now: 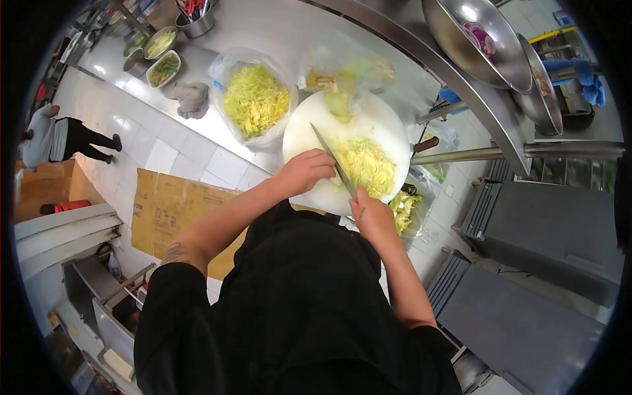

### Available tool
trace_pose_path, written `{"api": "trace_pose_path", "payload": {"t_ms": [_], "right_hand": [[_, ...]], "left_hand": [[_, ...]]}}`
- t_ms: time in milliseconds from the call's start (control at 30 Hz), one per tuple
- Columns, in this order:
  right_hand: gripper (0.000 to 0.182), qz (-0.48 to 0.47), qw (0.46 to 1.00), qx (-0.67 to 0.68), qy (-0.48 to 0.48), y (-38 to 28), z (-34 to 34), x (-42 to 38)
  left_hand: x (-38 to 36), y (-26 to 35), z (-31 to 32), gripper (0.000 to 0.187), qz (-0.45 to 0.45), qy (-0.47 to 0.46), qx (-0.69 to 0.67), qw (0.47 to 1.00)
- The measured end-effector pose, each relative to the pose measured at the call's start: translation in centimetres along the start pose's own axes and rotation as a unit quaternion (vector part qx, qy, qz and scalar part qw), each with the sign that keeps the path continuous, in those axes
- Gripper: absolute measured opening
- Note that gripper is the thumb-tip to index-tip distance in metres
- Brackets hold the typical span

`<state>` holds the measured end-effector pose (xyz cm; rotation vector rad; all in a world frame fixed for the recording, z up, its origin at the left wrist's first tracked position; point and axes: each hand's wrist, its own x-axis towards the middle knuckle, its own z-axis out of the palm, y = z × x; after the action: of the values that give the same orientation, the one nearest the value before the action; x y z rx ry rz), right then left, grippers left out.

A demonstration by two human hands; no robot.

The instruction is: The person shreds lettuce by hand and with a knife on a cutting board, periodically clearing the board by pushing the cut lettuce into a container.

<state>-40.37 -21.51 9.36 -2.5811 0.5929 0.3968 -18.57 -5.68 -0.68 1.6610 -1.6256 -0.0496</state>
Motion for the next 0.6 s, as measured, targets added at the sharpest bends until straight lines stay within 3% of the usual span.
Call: {"api": "trace_pose_path", "payload": {"t_ms": [133, 267, 533, 600], "right_hand": [[0.025, 0.031, 0.999, -0.013, -0.022, -0.2, 0.2, -1.0], [0.024, -0.021, 0.999, 0.035, 0.020, 1.6, 3.1, 2.4], [0.024, -0.003, 1.000, -0.016, -0.006, 0.0, -2.3, -3.4], [0.024, -0.041, 0.998, -0.004, 0.040, 1.2, 1.7, -1.0]], "left_hand": [[0.0, -0.2, 0.3, 0.018, 0.007, 0.010, 0.008, 1.000], [0.0, 0.4, -0.3, 0.018, 0.009, 0.023, 0.019, 1.000], [-0.4, 0.4, 0.4, 0.015, -0.020, 0.025, 0.003, 0.999], [-0.6, 0.7, 0.3, 0.016, -0.032, 0.035, 0.002, 0.999]]}}
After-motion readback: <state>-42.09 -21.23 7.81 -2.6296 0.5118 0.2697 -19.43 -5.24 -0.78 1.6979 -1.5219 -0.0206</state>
